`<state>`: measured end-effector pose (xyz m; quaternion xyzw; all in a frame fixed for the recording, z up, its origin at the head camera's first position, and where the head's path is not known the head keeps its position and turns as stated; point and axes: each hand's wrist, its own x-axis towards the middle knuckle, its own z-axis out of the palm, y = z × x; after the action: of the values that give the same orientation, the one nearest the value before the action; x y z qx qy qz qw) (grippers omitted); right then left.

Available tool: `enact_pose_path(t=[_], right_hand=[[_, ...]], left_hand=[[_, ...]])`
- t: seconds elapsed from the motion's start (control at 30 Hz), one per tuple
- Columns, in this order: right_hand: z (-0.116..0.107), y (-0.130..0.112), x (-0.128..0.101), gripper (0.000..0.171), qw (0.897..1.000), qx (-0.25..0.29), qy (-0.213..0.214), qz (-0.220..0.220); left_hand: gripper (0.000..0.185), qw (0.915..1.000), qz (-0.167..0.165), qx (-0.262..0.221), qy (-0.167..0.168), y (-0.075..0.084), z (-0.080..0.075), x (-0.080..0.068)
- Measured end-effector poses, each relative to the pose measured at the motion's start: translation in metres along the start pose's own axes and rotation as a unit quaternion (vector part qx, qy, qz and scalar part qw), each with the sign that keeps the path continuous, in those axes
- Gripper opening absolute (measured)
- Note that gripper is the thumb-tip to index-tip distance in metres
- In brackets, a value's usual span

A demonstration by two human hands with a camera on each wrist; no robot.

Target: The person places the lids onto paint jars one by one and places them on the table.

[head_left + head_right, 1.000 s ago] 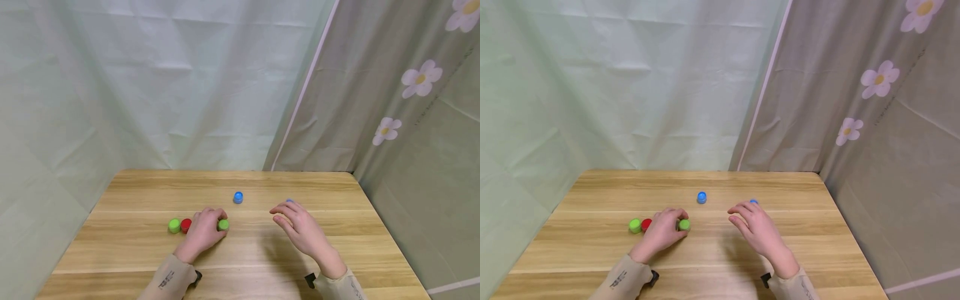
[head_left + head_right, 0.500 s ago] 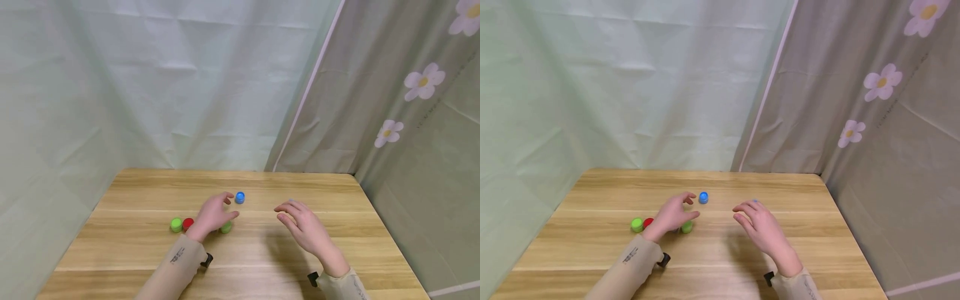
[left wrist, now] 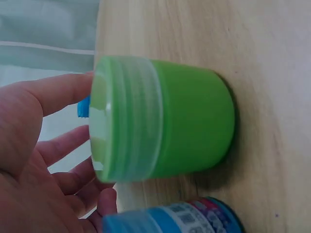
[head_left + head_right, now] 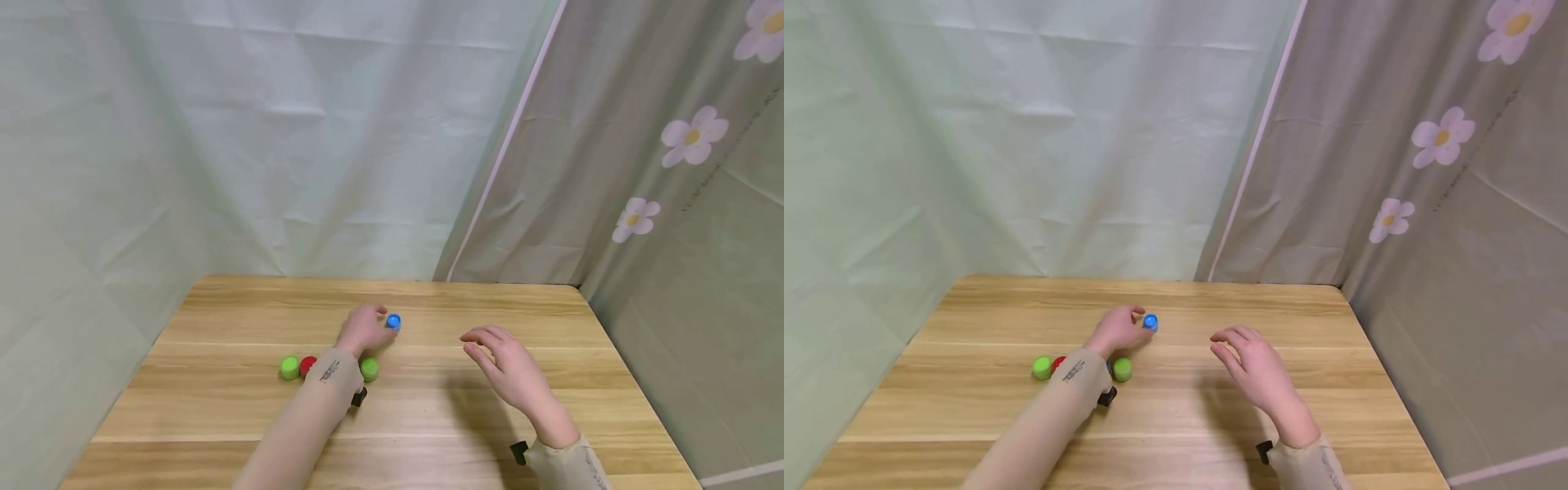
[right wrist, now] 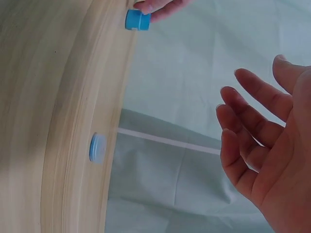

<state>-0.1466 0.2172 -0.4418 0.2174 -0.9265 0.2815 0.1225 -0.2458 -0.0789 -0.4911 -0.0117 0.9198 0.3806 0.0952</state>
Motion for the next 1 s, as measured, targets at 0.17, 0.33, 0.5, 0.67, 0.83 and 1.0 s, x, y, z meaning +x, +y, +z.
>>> enact_pose_path(t=[0.17,0.33,0.5,0.67,0.83,1.0], right_hand=[[0.000,0.003,0.000,0.027,1.000,-0.001,-0.001,0.006],[-0.001,0.005,0.000,0.027,1.000,0.000,0.000,0.010],[-0.002,0.007,0.000,0.027,1.000,0.000,-0.002,0.011],[-0.004,0.013,0.002,0.028,1.000,0.005,0.009,0.022],[-0.007,0.023,0.002,0.029,0.997,-0.008,0.000,0.078],[-0.007,0.036,0.007,0.033,0.990,-0.027,-0.040,0.130]], left_hand=[[0.059,0.9996,-0.009,0.024,0.010,0.006,0.005,0.002],[0.052,0.9985,-0.017,0.047,0.021,0.012,0.011,0.005],[0.040,0.9979,-0.019,0.052,0.034,0.013,0.013,0.007],[0.030,0.9993,0.014,-0.009,0.032,0.013,0.005,0.002],[0.029,0.9872,0.098,-0.121,0.035,0.016,-0.013,-0.018],[0.037,0.9698,0.156,-0.180,0.055,0.017,-0.032,-0.055]])
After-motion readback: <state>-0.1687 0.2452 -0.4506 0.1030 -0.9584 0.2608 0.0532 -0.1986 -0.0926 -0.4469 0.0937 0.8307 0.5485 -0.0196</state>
